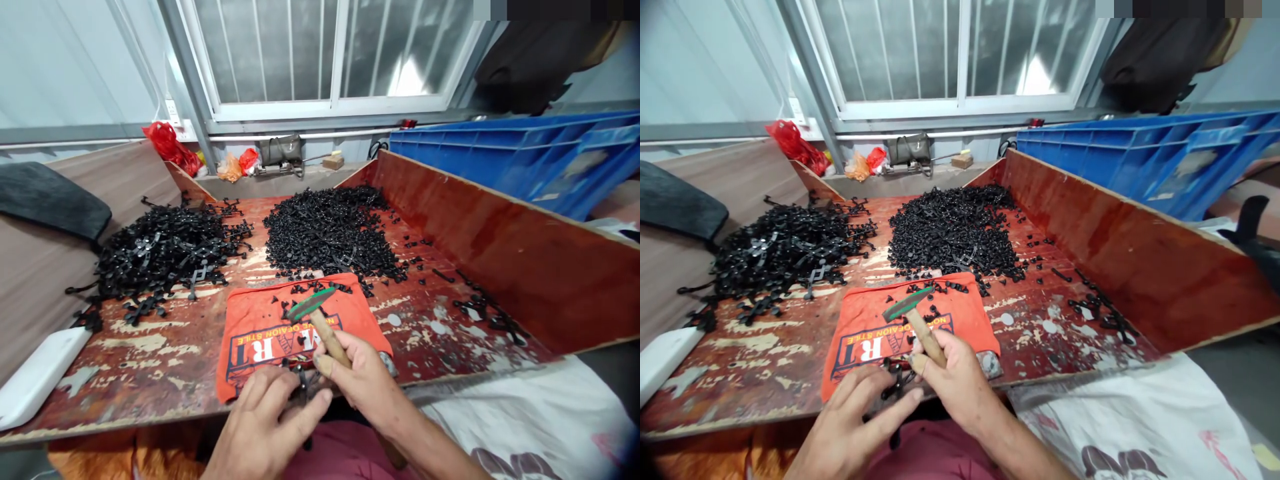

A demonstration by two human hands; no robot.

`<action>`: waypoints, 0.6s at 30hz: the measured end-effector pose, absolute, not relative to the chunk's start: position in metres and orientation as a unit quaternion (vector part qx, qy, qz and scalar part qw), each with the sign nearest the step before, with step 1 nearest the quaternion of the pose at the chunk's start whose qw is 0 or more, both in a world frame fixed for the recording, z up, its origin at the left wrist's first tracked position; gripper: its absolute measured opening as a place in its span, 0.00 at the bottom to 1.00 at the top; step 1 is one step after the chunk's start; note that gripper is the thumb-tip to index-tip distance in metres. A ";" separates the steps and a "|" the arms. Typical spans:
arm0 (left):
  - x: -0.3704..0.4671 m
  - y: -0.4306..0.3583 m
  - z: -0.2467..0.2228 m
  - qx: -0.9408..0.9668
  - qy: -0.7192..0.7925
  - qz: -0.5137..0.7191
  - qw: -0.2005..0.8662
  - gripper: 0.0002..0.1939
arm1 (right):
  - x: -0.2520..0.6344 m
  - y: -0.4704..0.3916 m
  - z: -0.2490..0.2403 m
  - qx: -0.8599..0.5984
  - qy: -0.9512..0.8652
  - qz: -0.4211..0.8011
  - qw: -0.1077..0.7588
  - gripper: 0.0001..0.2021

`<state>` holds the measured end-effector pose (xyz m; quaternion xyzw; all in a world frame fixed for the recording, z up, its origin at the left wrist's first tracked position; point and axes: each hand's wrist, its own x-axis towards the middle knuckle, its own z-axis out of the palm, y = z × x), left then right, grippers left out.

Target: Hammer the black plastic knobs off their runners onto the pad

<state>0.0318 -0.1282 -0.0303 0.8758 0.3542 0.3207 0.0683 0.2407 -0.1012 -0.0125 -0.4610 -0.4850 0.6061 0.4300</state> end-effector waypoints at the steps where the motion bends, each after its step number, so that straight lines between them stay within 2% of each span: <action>1: 0.029 -0.130 -0.026 0.841 0.400 0.344 0.117 0.22 | 0.244 -0.102 -0.012 -0.467 -0.482 0.598 0.438 0.14; 3: 0.024 -0.132 -0.018 0.723 0.518 0.383 0.249 0.17 | 0.250 -0.104 -0.009 -0.480 -0.479 0.579 0.452 0.13; 5: 0.021 -0.133 -0.012 0.582 0.584 0.381 0.417 0.18 | 0.252 -0.107 -0.006 -0.497 -0.486 0.555 0.456 0.12; 7: 0.026 -0.131 -0.008 0.468 0.563 0.367 0.573 0.23 | 0.250 -0.112 -0.004 -0.514 -0.500 0.532 0.450 0.09; 9: 0.038 -0.128 -0.006 0.375 0.512 0.382 0.672 0.24 | 0.243 -0.117 -0.007 -0.527 -0.519 0.515 0.434 0.07; 12: 0.055 -0.123 0.000 0.263 0.485 0.408 0.727 0.20 | 0.237 -0.122 -0.013 -0.520 -0.542 0.527 0.398 0.04; 15: 0.053 -0.118 0.010 0.221 0.542 0.416 0.697 0.21 | 0.246 -0.114 -0.011 -0.496 -0.587 0.526 0.364 0.06; 17: 0.040 -0.116 0.017 0.234 0.588 0.426 0.646 0.24 | 0.255 -0.100 -0.005 -0.533 -0.650 0.437 0.319 0.08; 18: 0.032 -0.115 0.020 0.247 0.603 0.428 0.626 0.25 | 0.258 -0.091 -0.001 -0.577 -0.685 0.344 0.281 0.09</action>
